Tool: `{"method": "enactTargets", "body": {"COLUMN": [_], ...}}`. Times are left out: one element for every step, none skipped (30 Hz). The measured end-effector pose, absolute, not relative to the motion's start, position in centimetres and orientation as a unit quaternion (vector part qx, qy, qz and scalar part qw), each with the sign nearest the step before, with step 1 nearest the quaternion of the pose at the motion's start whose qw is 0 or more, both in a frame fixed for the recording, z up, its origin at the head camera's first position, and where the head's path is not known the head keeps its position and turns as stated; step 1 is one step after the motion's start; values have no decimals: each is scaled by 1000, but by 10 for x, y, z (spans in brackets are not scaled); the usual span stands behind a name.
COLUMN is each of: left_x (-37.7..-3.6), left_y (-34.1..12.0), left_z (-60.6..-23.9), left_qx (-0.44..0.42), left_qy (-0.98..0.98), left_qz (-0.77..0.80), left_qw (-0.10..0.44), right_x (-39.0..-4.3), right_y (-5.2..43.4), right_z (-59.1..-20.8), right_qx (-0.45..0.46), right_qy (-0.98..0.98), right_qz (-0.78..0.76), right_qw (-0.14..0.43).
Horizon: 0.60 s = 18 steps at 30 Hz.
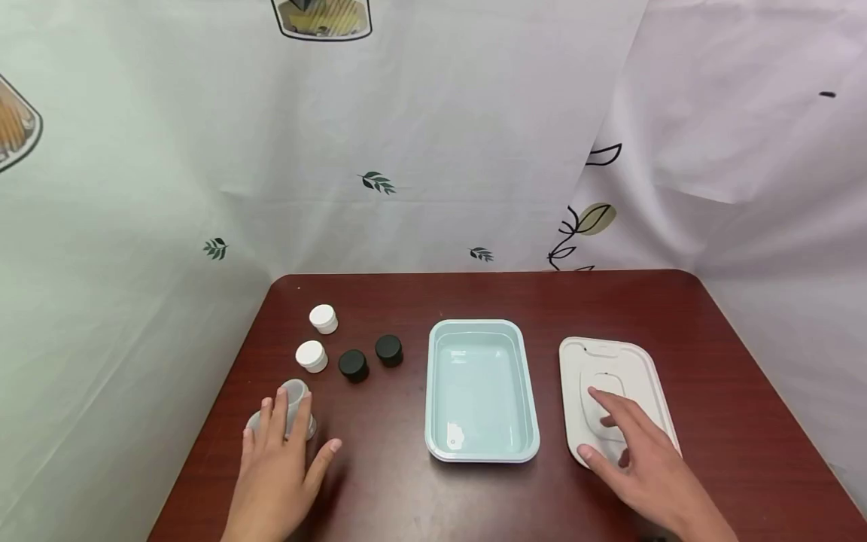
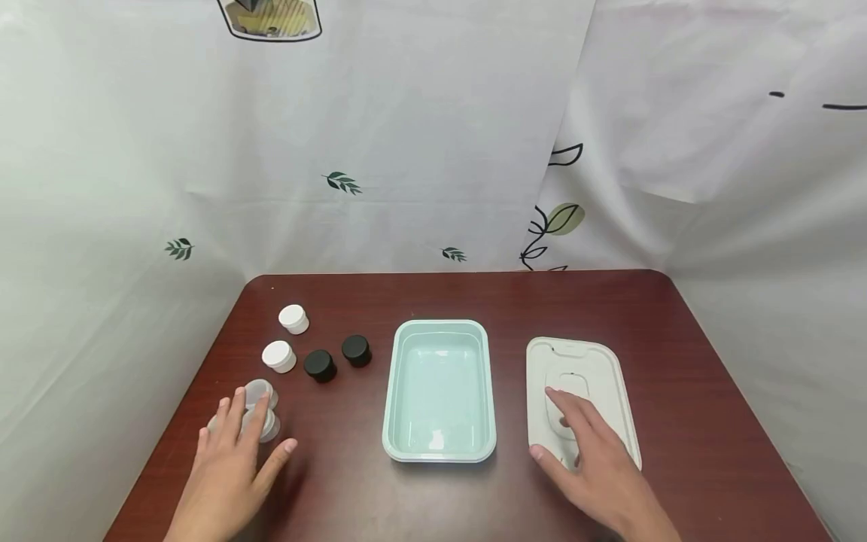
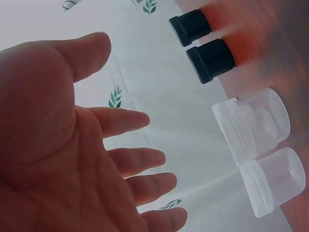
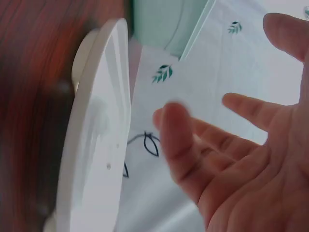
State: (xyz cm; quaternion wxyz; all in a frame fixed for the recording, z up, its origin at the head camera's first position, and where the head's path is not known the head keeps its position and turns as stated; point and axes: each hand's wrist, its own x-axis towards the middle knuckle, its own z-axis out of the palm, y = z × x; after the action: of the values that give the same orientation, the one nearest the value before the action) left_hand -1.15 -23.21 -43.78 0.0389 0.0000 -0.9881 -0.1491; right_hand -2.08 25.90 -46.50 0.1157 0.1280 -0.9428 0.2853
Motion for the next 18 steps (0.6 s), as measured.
{"method": "enactTargets", "body": {"left_x": [-11,-12,-12,-12,-12,-12,-12,-12,-13,-13,-13,-14,-14,-15,-15,-15,-15,-16], "left_y": [-233,-233,-233,-234,-234,-234,-234,-235,-235,-236,-236,-236,-237,-238,-238,-239,-239,-240], "left_z": [-438,-439,-439,-440,-440,-440,-440,-440,-440,-440,-440,-440,-440,-440,-440,-440,-440,-440], "left_qx": [-1,-1,-1,1,1,2,4,7,10,14,18,22,27,33,39,46,54,62], "left_qy": [-987,-987,-987,-987,-986,-986,-985,-985,-985,-985,-984,-983,-982,-981,-980,-978,-977,-974], "left_qz": [-150,-150,-149,-148,-148,-147,-147,-147,-146,-144,-145,-146,-147,-148,-151,-157,-165,-171], "left_qw": [48,58,65,70,75,80,85,89,93,99,104,110,115,121,124,127,128,132], "right_x": [-22,-22,-23,-23,-24,-24,-25,-26,-26,-27,-28,-29,-29,-30,-31,-31,-31,-31], "right_y": [257,255,253,251,249,247,246,244,242,240,238,236,234,232,230,228,225,223], "right_z": [-465,-466,-466,-466,-467,-467,-468,-469,-470,-471,-473,-474,-475,-476,-477,-478,-479,-480], "right_qx": [135,141,147,152,156,160,162,166,169,173,176,180,183,186,186,187,185,183], "right_qy": [-934,-925,-914,-904,-894,-883,-873,-865,-856,-848,-840,-833,-825,-817,-809,-802,-794,-786], "right_qz": [309,334,360,383,407,429,449,465,482,496,509,519,531,543,555,565,577,589], "right_qw": [117,117,116,113,108,103,96,91,83,76,70,64,59,55,49,44,40,37]}}
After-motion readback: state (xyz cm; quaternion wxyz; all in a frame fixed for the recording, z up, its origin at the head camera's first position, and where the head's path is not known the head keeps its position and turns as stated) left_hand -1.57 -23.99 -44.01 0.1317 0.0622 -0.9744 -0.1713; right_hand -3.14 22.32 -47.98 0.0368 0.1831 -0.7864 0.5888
